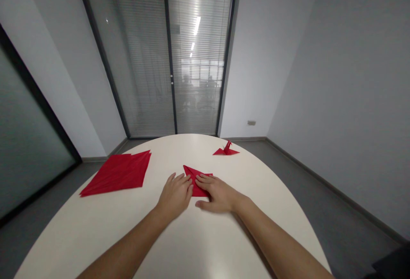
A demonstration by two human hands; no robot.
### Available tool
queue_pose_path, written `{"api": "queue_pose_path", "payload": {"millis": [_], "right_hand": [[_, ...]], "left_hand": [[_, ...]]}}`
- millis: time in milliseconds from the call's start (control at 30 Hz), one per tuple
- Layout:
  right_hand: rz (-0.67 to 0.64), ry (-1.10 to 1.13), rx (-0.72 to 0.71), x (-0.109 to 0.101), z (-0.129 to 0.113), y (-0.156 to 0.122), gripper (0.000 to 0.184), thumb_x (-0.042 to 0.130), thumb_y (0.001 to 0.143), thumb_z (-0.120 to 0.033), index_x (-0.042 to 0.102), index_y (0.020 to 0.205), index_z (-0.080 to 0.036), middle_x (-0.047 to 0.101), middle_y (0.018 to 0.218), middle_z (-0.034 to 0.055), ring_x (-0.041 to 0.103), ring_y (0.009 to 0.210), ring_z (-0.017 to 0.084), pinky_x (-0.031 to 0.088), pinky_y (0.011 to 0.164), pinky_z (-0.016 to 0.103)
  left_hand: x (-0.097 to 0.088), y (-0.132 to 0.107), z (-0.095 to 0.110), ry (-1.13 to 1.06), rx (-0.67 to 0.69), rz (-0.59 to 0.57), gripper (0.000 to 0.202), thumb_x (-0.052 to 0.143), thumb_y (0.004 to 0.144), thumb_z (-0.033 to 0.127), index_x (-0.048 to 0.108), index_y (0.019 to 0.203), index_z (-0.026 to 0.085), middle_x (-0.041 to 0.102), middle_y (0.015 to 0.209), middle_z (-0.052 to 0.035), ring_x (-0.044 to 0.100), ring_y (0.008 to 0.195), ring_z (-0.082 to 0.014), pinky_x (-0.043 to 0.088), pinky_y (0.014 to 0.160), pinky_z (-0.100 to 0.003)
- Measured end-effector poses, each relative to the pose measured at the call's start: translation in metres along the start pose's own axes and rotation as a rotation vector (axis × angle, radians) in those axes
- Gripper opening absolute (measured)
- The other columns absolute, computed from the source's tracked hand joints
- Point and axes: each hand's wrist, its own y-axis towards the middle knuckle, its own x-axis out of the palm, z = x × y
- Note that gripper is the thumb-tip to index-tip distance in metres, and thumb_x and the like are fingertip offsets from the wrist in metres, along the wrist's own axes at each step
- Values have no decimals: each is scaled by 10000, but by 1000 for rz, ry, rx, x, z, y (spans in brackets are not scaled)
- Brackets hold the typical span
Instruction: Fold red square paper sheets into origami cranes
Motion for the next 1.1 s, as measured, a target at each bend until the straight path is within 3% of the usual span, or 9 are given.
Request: {"api": "queue_pose_path", "payload": {"millis": [100, 233, 333, 433, 567, 700, 867, 1000, 1100], "right_hand": [[25, 27, -52, -4, 5, -1, 651, 687, 834, -438, 586, 1386, -107, 520, 1453, 186, 482, 1377, 316, 343, 1183, 446], [1, 63, -62, -3, 10, -1, 641, 702, 819, -438, 601, 1377, -138, 520, 1460, 164, 482, 1379, 307, 358, 1174, 438], [-40, 45, -40, 2, 10, -1, 802, 709, 810, -501, 462, 1487, -150, 393, 1546, 180, 327, 1467, 344, 233, 1212, 540], [-65, 30, 17, 7, 8, -1, 900, 646, 854, -579, 278, 1571, -179, 236, 1614, 176, 169, 1517, 354, 108, 1220, 596], [-78, 26, 21, 8, 7, -2, 893, 594, 887, -606, 228, 1585, -185, 201, 1625, 174, 146, 1523, 341, 96, 1226, 577], [-52, 10, -38, 1, 7, -1, 808, 650, 856, -560, 405, 1521, -173, 338, 1576, 194, 279, 1485, 358, 198, 1199, 590], [7, 72, -149, -8, 6, -1, 412, 699, 827, -332, 710, 1231, -254, 637, 1363, 95, 551, 1317, 283, 364, 1142, 450], [9, 190, -63, -8, 3, -2, 199, 645, 842, -255, 792, 976, -253, 784, 1032, 23, 715, 998, 227, 521, 900, 315], [121, 224, 41, -5, 3, 1, 225, 566, 888, -223, 780, 957, -215, 780, 874, 18, 698, 745, 172, 525, 757, 275]], "left_hand": [[4, -1, -2, 27, -30, 16, 339, 436, 982, 246, 699, 1187, 185, 687, 1285, -119, 581, 1242, -306, 337, 1119, -557], [9, -2, -6, 65, -90, 47, 343, 469, 967, 268, 670, 1233, 190, 621, 1381, -130, 540, 1290, -315, 350, 1117, -538], [8, -1, -8, 56, -100, 66, 363, 475, 954, 254, 657, 1251, 154, 570, 1433, -157, 516, 1323, -320, 359, 1121, -531], [3, 1, -7, -51, -31, 60, 372, 448, 947, 187, 659, 1252, 176, 631, 1368, -133, 579, 1265, -271, 375, 1126, -505], [-1, 2, -6, -182, 43, -5, 402, 446, 931, 134, 661, 1255, 234, 686, 1297, -83, 645, 1179, -226, 418, 1102, -464], [-1, 1, -6, -172, 10, -39, 405, 469, 932, 160, 637, 1294, 231, 650, 1352, -93, 599, 1256, -246, 385, 1122, -510], [2, 0, -7, -176, -8, -54, 382, 487, 946, 207, 643, 1293, 233, 636, 1368, -105, 581, 1281, -245, 377, 1125, -502], [4, 0, -9, -172, -3, -45, 371, 516, 936, 233, 652, 1281, 226, 649, 1350, -106, 581, 1276, -254, 372, 1125, -503], [3, -1, -10, -173, 24, -36, 344, 531, 938, 268, 666, 1251, 229, 654, 1340, -107, 587, 1259, -265, 380, 1116, -505]]}}
